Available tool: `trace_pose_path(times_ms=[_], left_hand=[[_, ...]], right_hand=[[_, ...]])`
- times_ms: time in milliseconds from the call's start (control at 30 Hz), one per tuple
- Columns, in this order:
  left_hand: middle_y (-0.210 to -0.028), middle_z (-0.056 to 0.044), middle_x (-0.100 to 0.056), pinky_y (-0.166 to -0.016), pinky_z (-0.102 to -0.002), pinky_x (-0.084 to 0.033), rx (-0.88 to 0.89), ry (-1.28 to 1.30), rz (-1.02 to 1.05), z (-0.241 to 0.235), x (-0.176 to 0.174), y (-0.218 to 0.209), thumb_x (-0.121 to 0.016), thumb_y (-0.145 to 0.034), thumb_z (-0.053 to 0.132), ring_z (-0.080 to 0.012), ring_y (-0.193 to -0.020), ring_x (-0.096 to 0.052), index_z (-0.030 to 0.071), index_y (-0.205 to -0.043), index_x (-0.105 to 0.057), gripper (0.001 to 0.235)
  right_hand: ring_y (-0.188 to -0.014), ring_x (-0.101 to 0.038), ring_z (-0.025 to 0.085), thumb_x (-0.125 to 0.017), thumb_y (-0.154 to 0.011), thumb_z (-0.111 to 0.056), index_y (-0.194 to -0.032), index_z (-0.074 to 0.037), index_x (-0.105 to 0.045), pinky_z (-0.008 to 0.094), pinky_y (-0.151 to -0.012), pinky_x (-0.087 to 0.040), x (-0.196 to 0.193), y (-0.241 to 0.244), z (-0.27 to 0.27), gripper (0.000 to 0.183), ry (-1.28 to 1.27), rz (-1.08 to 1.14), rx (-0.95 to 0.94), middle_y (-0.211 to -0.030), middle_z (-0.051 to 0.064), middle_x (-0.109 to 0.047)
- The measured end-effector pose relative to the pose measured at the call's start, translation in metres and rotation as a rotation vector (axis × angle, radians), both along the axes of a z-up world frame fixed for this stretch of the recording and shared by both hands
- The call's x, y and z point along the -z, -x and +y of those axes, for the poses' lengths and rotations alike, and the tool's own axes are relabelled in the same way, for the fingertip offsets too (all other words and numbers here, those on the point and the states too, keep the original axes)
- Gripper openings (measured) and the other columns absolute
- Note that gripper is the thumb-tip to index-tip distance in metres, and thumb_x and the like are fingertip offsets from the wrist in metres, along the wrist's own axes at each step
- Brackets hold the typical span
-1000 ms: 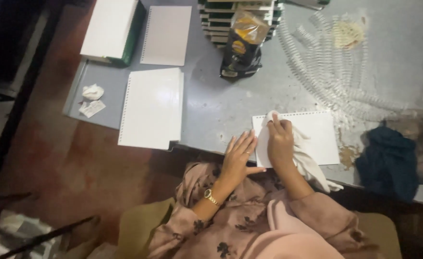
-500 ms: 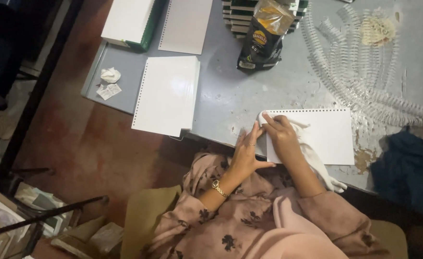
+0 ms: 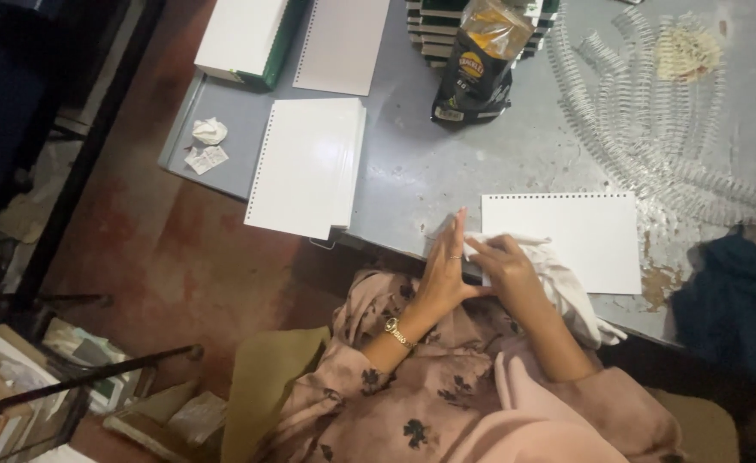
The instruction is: Cleaning the front and back covers of a spiral-bound notebook using a cloth and cleaning solution.
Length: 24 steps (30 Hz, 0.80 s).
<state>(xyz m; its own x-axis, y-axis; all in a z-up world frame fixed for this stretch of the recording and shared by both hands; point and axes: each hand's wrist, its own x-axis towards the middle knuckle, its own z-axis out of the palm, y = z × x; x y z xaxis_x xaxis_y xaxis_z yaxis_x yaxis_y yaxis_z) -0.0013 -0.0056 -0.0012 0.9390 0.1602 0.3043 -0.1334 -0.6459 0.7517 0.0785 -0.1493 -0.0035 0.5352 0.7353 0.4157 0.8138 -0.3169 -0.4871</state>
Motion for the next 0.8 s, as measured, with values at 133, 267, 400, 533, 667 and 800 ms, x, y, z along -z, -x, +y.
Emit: trace_pose_path(times_ms=[133,267,400,533,667,800], left_hand=[[-0.163,-0.026,-0.022,-0.120,-0.059,-0.028,0.026,-0.062,-0.030,0.001,0.000,0.004,-0.094,-0.052,0.027,-0.0480,-0.145,-0.031,0.002,-0.160,0.004,0.148],[-0.163,-0.022,-0.026,-0.121,-0.058,-0.027,0.045,-0.042,0.010,0.003,-0.014,0.005,-0.092,-0.058,0.037,-0.0422,-0.147,-0.032,0.003,-0.161,0.003,0.144],[-0.169,-0.014,-0.017,-0.129,-0.054,-0.013,0.112,-0.058,0.082,0.008,-0.004,0.006,-0.089,-0.065,0.049,-0.0368,-0.156,-0.022,0.012,-0.159,0.020,0.148],[-0.166,-0.016,-0.025,-0.129,-0.055,-0.016,0.136,-0.126,0.059,0.007,-0.004,0.005,-0.085,-0.068,0.051,-0.0382,-0.154,-0.027,0.010,-0.158,0.020,0.144],[-0.161,-0.005,-0.037,-0.129,-0.055,-0.014,0.122,-0.088,0.107,0.007,-0.006,0.005,-0.082,-0.073,0.046,-0.0351,-0.140,-0.051,0.011,-0.156,0.024,0.139],[-0.159,-0.004,-0.039,-0.130,-0.052,-0.012,0.130,-0.065,0.157,0.007,-0.005,0.004,-0.081,-0.074,0.046,-0.0305,-0.150,-0.038,0.007,-0.155,0.025,0.139]], right_hand=[[-0.096,-0.071,0.027,-0.079,-0.081,-0.012,-0.088,-0.014,-0.082,0.036,-0.085,-0.058,0.027,0.011,-0.021,0.009,-0.077,0.339,-0.036,-0.102,0.004,-0.081],[-0.103,-0.071,0.033,-0.069,-0.091,-0.003,-0.095,-0.004,-0.079,0.046,-0.092,-0.052,0.019,-0.009,-0.056,0.011,-0.265,0.721,0.095,-0.104,0.016,-0.078],[-0.095,-0.065,0.014,-0.064,-0.098,0.007,-0.107,-0.007,-0.075,0.025,-0.086,-0.054,-0.040,-0.046,-0.066,0.020,-0.296,0.822,0.498,-0.103,0.003,-0.071],[-0.100,-0.063,0.027,-0.079,-0.103,0.007,-0.124,-0.001,-0.077,0.033,-0.084,-0.057,0.002,-0.085,-0.081,0.023,-0.264,0.277,0.519,-0.107,0.018,-0.069],[-0.116,-0.071,0.042,-0.064,-0.108,0.009,-0.109,-0.001,-0.077,0.034,-0.093,-0.057,0.044,-0.082,-0.063,0.015,-0.301,0.264,0.556,-0.121,0.023,-0.052],[-0.125,-0.068,0.039,-0.064,-0.099,0.020,-0.107,0.011,-0.074,0.029,-0.097,-0.055,0.071,-0.068,-0.048,0.016,-0.086,0.040,0.459,-0.135,0.027,-0.050]])
